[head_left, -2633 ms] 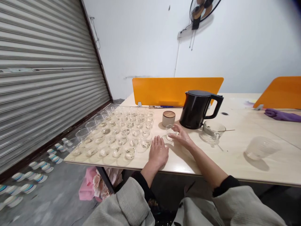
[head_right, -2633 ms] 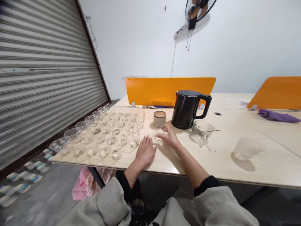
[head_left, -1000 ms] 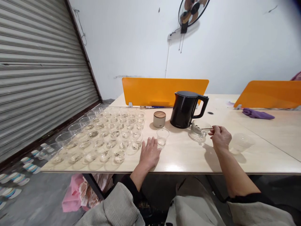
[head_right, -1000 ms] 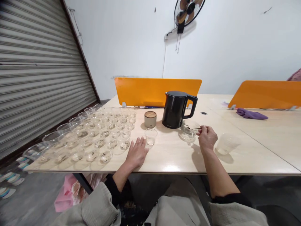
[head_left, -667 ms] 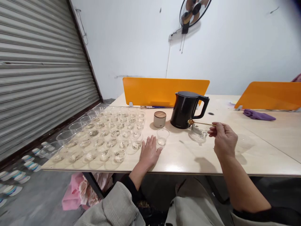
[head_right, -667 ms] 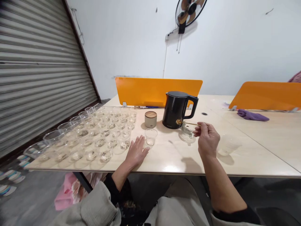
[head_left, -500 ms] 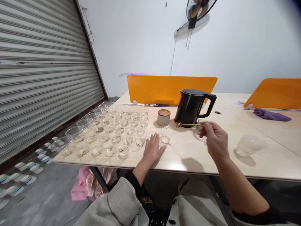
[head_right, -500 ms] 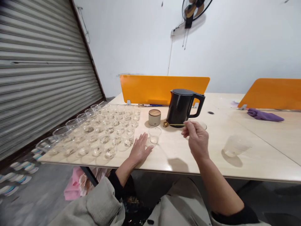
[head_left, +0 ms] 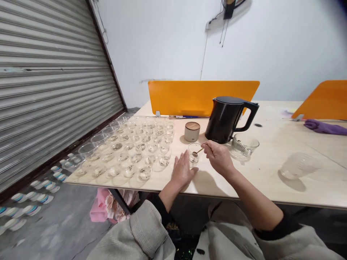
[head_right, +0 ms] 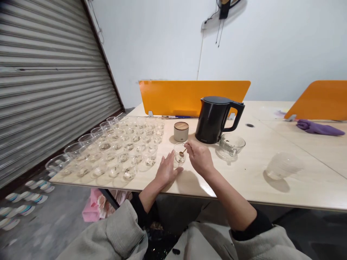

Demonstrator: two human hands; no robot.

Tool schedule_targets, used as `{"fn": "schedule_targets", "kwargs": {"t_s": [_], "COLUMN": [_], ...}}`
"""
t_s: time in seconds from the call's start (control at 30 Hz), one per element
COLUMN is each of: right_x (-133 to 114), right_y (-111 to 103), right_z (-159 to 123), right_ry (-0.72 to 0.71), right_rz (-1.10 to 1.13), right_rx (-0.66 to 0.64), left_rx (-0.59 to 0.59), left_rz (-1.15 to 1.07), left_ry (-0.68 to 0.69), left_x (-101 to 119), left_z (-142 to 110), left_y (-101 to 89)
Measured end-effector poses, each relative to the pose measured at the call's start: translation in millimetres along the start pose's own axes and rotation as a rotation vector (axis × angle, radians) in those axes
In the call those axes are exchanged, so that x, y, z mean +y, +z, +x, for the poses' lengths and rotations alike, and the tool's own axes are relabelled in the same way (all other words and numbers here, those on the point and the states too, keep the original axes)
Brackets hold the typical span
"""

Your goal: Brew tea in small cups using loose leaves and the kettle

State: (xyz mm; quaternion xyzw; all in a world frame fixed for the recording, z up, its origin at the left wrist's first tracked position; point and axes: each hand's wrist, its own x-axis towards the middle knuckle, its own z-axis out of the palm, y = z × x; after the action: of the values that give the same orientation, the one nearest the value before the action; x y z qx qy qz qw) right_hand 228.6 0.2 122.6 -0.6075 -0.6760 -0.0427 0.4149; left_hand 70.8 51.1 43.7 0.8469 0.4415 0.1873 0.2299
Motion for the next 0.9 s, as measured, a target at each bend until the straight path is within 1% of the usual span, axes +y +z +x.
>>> {"fn": "schedule_targets", "kwargs": {"t_s": [0.07,0.17,0.23,0.33,0.6,0.67,0.73,0.8,0.9], "right_x": [1,1,1,1,5,3,-1,-7,-12], "right_y": [1,3,5,7,12,8,1,-10,-30], "right_z": [0,1,1,2,2,1,-2,-6,-13], "right_ry": [0.012,0.038,0.049,0.034,0.035,0.036,0.034,0.039,0.088], "right_rz": [-0.043,-0.020,-0.005,-0.079,-0.084,-0.068,-0.035,0.007,0.111], "right_rx": [0.006,0.009,0.042,0.088,0.094,0.082,0.097,0.152,0.284], "left_rx": [0.006,0.006,0.001,0.003,0.011,0.016,0.015,0.016,0.028], "left_rz": [-0.003,-0.006,-0.007,-0.003,0.010,0.019,0.026,0.020,0.001], "left_ry": [0.006,0.003,0.001,0.010,0.014,0.022,0.025,0.025,0.031], "left_x": [0,1,1,1,2,1,-2,-4,-6], "left_z": [-1,-2,-2,-2,-3,-3,-3,-2,-2], "left_y": [-0.8,-1.3,-1.2,-1.1,-2.9,-1.7,0.5,2.8,5.0]}}
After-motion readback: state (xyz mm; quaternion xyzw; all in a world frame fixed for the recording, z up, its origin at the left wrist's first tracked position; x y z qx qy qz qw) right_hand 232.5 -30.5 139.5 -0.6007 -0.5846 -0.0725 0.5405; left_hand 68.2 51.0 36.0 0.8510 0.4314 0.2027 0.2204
